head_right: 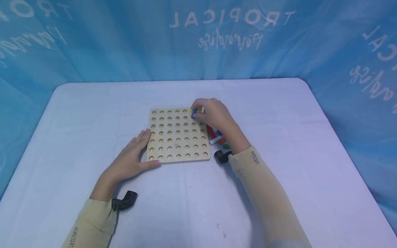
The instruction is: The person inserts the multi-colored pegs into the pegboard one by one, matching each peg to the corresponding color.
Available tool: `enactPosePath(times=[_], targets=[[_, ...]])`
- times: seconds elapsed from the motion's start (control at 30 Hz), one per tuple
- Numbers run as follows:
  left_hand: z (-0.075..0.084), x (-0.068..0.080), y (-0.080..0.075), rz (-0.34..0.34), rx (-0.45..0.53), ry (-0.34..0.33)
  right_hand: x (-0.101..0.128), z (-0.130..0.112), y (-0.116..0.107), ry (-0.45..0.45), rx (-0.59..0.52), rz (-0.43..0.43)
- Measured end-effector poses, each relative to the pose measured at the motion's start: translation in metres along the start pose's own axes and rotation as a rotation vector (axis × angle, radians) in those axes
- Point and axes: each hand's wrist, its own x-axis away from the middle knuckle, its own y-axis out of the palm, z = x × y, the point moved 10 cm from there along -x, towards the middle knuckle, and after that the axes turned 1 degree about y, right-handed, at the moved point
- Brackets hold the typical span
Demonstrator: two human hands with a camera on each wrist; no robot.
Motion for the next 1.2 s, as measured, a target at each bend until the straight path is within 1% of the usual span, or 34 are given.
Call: enactPosePath(times=[0.27,0.47,0.73,1.03,1.2], targets=[[-0.0009,-0.0006,0.0001,-0.002,-0.002,-0.002,-0.0006,-0.0009,0.0031,-0.026,0.0,-0.011],[-0.0008,-0.0005,0.0001,-0.007,0.004,-0.003,-0.0009,-0.0003,0.0053,-0.024,0.008,-0.027],[-0.001,-0.0013,0.0009,-0.005,0.001,-0.005,-0.0001,-0.0001,0.0084,-0.03,-0.01,-0.05],[-0.0014,-0.0016,0.0019,-0.004,-0.002,-0.006,0.0027,0.0001,0.0067,-0.065,-0.005,-0.047],[-0.0009,-0.0013,0.0022,-0.008,-0.004,-0.003,0.0034,0.0033,0.003,-0.045,0.006,-0.039]])
